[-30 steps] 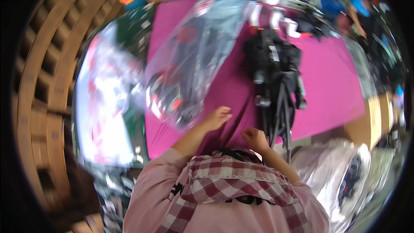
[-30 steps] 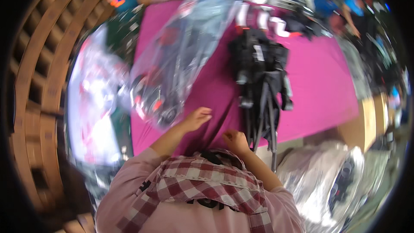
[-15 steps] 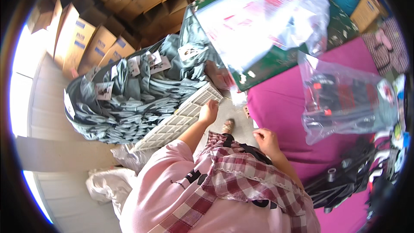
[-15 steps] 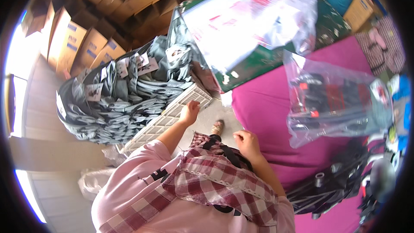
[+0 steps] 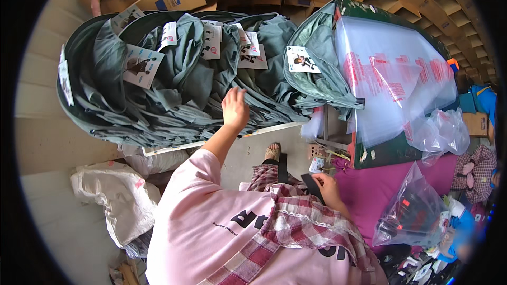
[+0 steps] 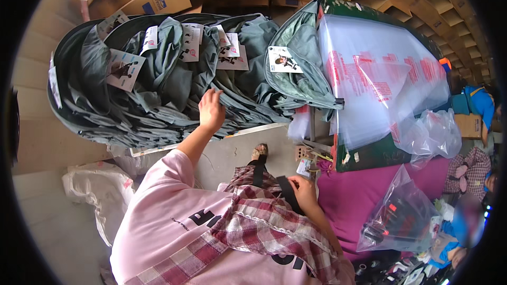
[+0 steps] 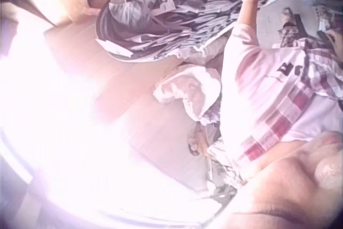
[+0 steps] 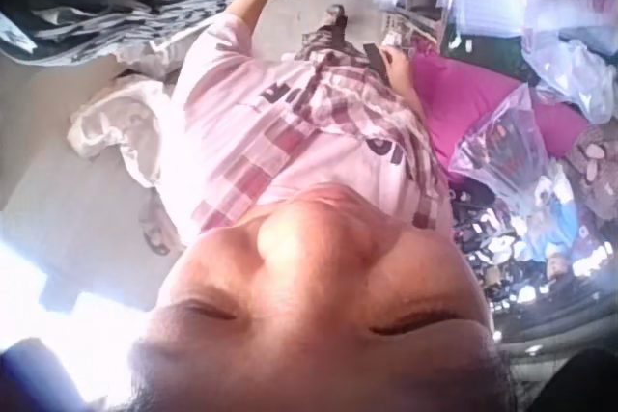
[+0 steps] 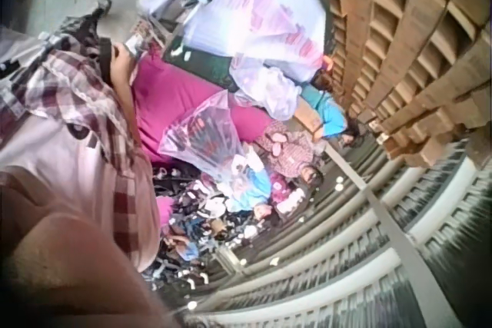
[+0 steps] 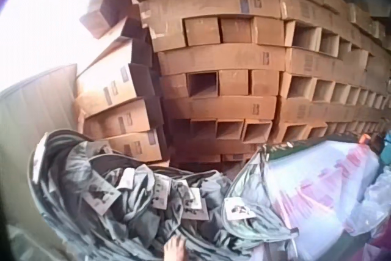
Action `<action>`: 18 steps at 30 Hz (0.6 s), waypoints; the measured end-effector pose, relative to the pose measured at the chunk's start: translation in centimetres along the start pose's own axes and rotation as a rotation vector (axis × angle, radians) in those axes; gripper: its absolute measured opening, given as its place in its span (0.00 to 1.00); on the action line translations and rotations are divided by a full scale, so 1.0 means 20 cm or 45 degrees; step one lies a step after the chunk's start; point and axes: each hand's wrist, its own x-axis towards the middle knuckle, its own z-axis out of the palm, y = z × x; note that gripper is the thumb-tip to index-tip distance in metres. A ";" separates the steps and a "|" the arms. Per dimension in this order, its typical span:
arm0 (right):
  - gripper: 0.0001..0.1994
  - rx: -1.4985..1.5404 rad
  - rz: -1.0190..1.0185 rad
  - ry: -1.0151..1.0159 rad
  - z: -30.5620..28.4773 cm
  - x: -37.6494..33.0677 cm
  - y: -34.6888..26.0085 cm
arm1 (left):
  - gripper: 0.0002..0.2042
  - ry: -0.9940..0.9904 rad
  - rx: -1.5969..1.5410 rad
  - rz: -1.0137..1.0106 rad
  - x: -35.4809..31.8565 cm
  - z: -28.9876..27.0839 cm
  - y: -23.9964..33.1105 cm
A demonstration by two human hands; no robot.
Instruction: The person assembles multiple baby strollers on a pink table. They unpack stroller frames from plastic bags, attach wheels, and fit fabric seat covers onto the frames. The person handles wheels, frames, and seat covers one at a time, repeating the process for several units.
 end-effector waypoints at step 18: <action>0.12 -0.175 0.526 0.234 -0.02 -0.34 -0.05 | 0.16 -0.612 -0.486 0.405 0.38 0.87 1.00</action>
